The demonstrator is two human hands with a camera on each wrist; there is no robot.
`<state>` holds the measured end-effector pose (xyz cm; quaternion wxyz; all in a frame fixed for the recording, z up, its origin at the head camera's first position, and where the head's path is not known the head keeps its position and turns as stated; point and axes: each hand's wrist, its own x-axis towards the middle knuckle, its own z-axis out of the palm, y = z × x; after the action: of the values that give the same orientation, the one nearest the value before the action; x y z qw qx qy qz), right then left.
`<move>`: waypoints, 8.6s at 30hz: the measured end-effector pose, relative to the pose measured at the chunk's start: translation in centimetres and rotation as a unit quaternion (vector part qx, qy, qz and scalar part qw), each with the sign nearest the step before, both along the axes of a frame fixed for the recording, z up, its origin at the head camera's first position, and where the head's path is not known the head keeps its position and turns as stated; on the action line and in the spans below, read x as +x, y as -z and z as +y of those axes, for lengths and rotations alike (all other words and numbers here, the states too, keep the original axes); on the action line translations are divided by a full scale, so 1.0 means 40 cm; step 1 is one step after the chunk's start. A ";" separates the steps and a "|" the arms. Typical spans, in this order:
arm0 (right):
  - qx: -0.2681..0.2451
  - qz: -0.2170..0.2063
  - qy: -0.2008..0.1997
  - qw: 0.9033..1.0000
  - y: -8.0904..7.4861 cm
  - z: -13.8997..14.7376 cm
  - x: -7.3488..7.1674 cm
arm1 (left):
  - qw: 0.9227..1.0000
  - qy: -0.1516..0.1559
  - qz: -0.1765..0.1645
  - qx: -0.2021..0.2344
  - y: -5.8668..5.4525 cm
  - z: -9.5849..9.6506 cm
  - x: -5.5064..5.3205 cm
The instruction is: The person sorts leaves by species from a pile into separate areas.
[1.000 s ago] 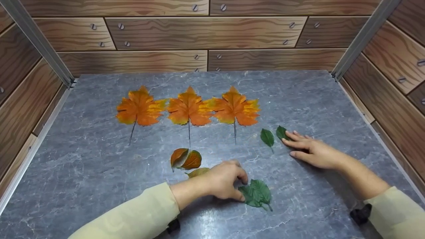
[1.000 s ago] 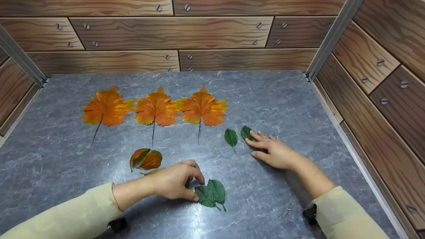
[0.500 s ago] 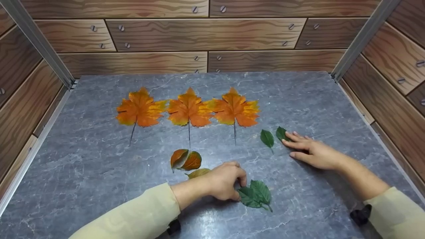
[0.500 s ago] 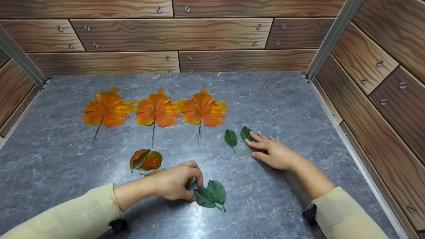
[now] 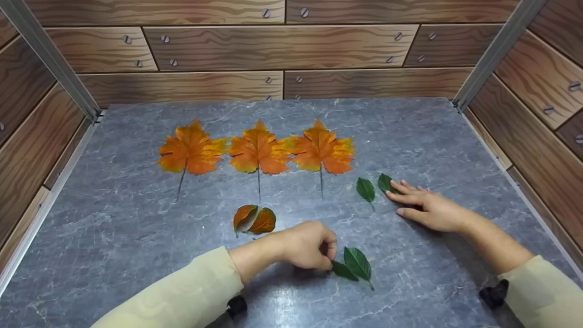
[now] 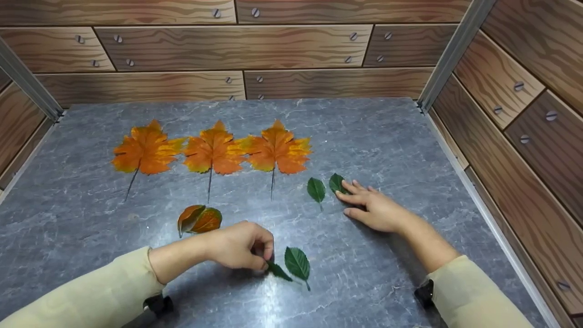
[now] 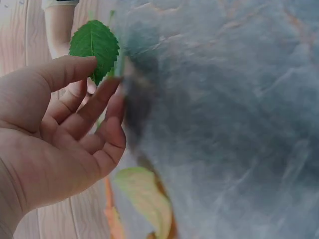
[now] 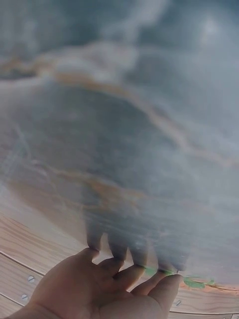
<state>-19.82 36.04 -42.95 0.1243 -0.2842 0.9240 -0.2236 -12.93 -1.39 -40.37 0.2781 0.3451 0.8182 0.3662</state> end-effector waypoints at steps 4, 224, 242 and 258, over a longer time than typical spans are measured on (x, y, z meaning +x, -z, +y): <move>0.003 0.001 0.002 1.000 0.000 0.000 -0.001 | 0.999 -0.036 -0.022 0.022 -0.027 -0.003 -0.009; 0.001 -0.003 0.005 1.000 0.006 0.001 -0.003 | 0.978 -0.194 0.047 0.068 -0.040 0.028 -0.145; 0.006 -0.006 0.003 1.000 0.003 0.001 -0.004 | 0.970 -0.237 0.047 0.032 0.002 -0.020 -0.236; 0.002 -0.002 0.007 1.000 0.008 0.003 -0.006 | 0.959 -0.276 -0.033 0.056 0.021 -0.016 -0.241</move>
<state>-20.05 36.14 -43.25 0.1255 -0.2773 0.9260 -0.2232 -22.55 -2.02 -41.21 0.1731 0.1090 0.8504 0.4848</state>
